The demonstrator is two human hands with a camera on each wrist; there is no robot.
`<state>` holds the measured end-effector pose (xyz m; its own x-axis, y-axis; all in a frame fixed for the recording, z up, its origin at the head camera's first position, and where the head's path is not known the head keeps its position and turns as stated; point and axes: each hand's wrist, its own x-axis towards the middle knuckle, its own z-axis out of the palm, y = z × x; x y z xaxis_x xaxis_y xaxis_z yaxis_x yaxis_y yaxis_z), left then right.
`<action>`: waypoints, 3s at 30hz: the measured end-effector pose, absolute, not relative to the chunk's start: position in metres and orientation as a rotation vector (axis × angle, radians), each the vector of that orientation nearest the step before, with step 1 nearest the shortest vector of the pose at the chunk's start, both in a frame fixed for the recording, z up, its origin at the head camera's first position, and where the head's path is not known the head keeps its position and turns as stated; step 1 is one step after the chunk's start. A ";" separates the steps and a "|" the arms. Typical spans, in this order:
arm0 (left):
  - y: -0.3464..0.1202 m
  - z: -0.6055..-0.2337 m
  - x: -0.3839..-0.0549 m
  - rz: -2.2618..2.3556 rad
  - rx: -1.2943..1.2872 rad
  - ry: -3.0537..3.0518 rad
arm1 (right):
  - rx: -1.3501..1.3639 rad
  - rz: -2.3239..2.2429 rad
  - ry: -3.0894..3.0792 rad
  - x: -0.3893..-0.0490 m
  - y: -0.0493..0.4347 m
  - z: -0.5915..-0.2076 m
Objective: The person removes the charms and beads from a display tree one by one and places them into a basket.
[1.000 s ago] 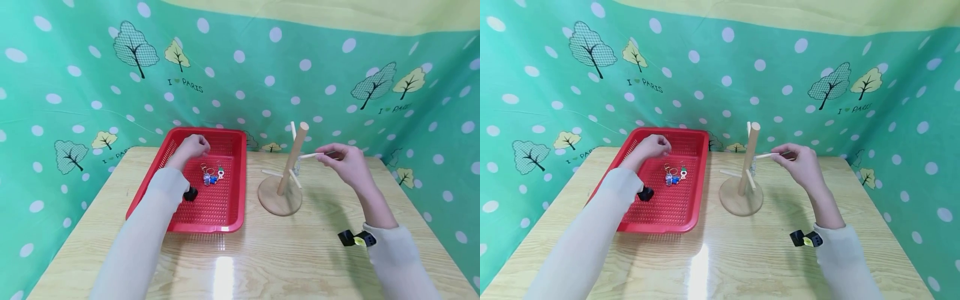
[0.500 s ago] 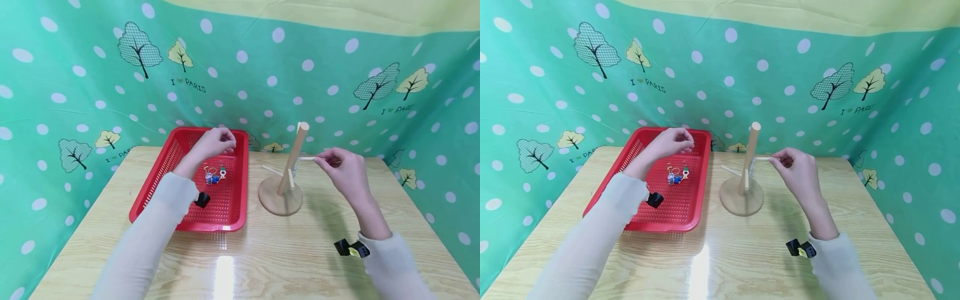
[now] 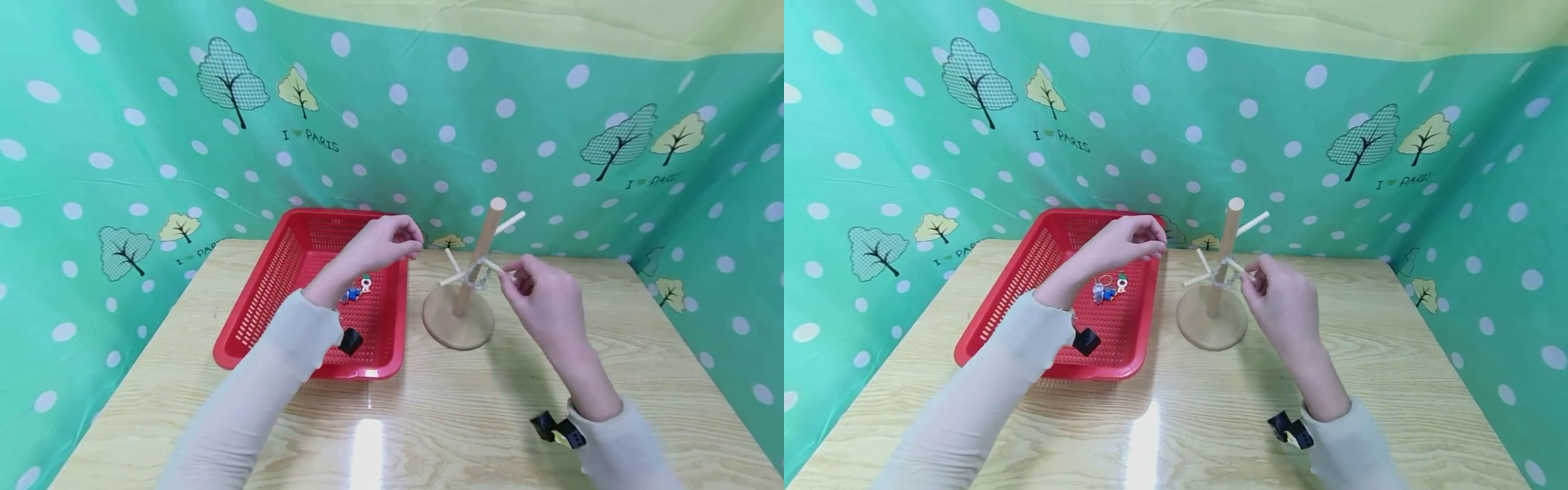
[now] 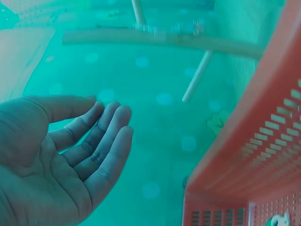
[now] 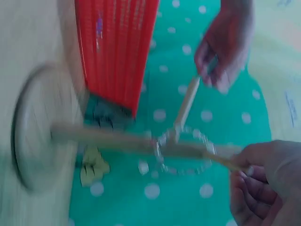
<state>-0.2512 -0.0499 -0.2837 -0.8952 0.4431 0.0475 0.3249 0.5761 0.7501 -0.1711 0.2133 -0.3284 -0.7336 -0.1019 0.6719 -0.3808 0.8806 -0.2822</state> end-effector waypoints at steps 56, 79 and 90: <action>0.023 -0.305 -0.245 1.284 0.762 2.580 | 0.180 1.983 -2.061 -0.227 0.250 -0.297; 0.021 -0.303 -0.234 1.380 0.790 2.504 | 0.173 1.958 -2.085 -0.225 0.249 -0.294; 0.019 -0.299 -0.228 1.406 0.819 2.441 | 0.167 1.964 -2.084 -0.226 0.250 -0.295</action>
<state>-0.2278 0.0195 -0.2993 -0.8243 0.5585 0.0927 0.3603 0.3912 0.8468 -0.2256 0.2496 -0.2949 -0.9562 0.1020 0.2743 -0.2678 0.0732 -0.9607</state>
